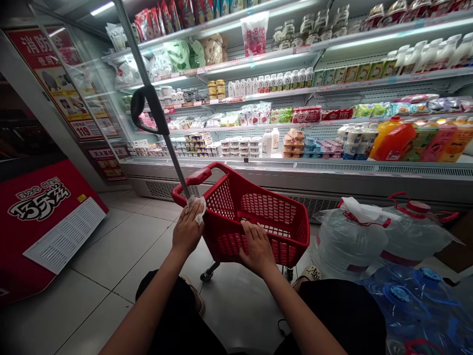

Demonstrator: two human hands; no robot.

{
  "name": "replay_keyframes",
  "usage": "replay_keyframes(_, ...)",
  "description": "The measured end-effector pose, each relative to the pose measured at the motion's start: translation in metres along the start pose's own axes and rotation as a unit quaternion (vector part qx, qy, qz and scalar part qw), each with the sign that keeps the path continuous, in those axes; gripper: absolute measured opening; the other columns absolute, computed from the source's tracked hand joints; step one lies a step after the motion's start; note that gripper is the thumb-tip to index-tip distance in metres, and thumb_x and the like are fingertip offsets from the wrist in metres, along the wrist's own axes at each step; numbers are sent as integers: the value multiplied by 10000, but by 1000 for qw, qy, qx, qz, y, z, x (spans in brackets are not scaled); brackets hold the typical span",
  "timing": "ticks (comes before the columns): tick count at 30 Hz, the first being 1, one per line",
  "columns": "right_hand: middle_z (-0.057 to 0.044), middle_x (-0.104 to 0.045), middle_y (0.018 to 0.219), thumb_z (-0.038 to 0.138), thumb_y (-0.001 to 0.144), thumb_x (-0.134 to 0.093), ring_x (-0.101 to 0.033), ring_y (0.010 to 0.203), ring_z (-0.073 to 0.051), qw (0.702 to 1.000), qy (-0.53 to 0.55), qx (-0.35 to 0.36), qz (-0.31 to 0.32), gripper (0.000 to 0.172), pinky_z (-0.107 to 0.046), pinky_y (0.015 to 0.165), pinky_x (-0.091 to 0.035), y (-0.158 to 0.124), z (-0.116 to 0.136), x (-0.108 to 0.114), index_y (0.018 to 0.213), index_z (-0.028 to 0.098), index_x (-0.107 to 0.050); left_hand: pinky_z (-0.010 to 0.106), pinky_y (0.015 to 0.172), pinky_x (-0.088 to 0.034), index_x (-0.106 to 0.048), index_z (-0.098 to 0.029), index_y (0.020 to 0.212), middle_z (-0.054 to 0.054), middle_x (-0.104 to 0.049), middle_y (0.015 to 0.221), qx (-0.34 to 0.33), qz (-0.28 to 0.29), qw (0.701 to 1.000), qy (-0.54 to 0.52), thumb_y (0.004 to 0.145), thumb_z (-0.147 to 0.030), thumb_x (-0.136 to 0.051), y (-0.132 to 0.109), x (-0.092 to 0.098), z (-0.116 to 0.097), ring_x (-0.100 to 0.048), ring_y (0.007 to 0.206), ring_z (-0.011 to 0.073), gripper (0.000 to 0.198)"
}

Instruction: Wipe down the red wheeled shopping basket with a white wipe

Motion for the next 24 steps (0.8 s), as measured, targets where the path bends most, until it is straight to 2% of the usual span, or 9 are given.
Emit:
replay_keyframes(2,-132,-502,1526,320,885,-572,-420,1425,-296,1000,0,-1,5,822,-506,1272,-259,-1,4,1,1623,147,-255,442,1299,-244,-425,-107,1579,105,-422,1634,-2,6,1000,-9,1035,-264,-362,-4,-6,-21,-379,1529,250,570)
replay_keyframes(5,-127,-469,1573,321,890,-559,-398,1456,-286,1000,-9,15,18,848,-486,1273,-259,-1,8,6,1642,139,-211,424,1297,-264,-438,-121,1572,91,-463,1610,-57,27,997,-38,1036,-259,-374,-13,-16,-53,-411,1510,234,557)
replay_keyframes(7,-110,-420,1625,302,910,-531,-374,1486,-269,999,-23,31,30,846,-470,1272,-255,-3,7,11,1660,156,-167,423,1295,-274,-411,-133,1587,79,-443,1624,-93,37,994,-53,1044,-286,-384,-17,-19,-63,-393,1521,231,565)
replay_keyframes(10,-89,-360,1673,299,937,-503,-368,1500,-258,998,-54,32,33,854,-463,1257,-273,-13,-6,20,1678,189,-94,442,1290,-290,-379,-163,1608,68,-429,1633,-94,33,994,-50,1048,-283,-371,-17,-16,-49,-390,1523,234,573)
replay_keyframes(13,-80,-372,1669,328,946,-505,-396,1479,-279,996,-87,0,20,867,-482,1228,-303,-28,-27,25,1682,208,-63,465,1288,-289,-362,-167,1617,74,-411,1642,-48,17,998,-33,1037,-247,-359,-13,-11,-26,-392,1522,243,585)
replay_keyframes(16,-65,-405,1652,353,950,-509,-411,1455,-325,993,-112,-34,19,840,-522,1190,-328,-40,-41,22,1681,252,-107,472,1289,-282,-367,-142,1612,86,-403,1645,-5,8,1000,-27,1029,-239,-373,-10,-15,-26,-381,1528,251,591)
replay_keyframes(18,-68,-403,1652,378,941,-525,-402,1447,-357,991,-121,-48,21,845,-541,1164,-342,-42,-40,18,1679,258,-130,459,1291,-281,-372,-125,1606,92,-404,1644,-4,11,999,-38,1029,-240,-382,-13,-25,-47,-375,1531,246,589)
replay_keyframes(22,-84,-383,1663,382,905,-556,-381,1448,-379,989,-132,-59,22,896,-548,1143,-353,-36,-29,13,1678,225,-131,423,1293,-283,-379,-138,1602,65,-407,1644,-73,27,994,-79,1045,-265,-384,-27,-45,-105,-372,1532,214,572)
replay_keyframes(24,-75,-364,1675,373,907,-552,-394,1443,-365,990,-129,-49,30,886,-527,1143,-361,-35,-29,14,1677,227,-138,416,1295,-278,-374,-141,1604,57,-385,1656,-100,33,990,-90,1054,-296,-391,-32,-49,-119,-360,1538,211,571)
Point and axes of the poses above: each hand's wrist, its own y-axis towards the middle knuckle, its own x-axis out of the back of the hand, z = x × y, the point moved 2 cm from there along y, towards the middle knuckle
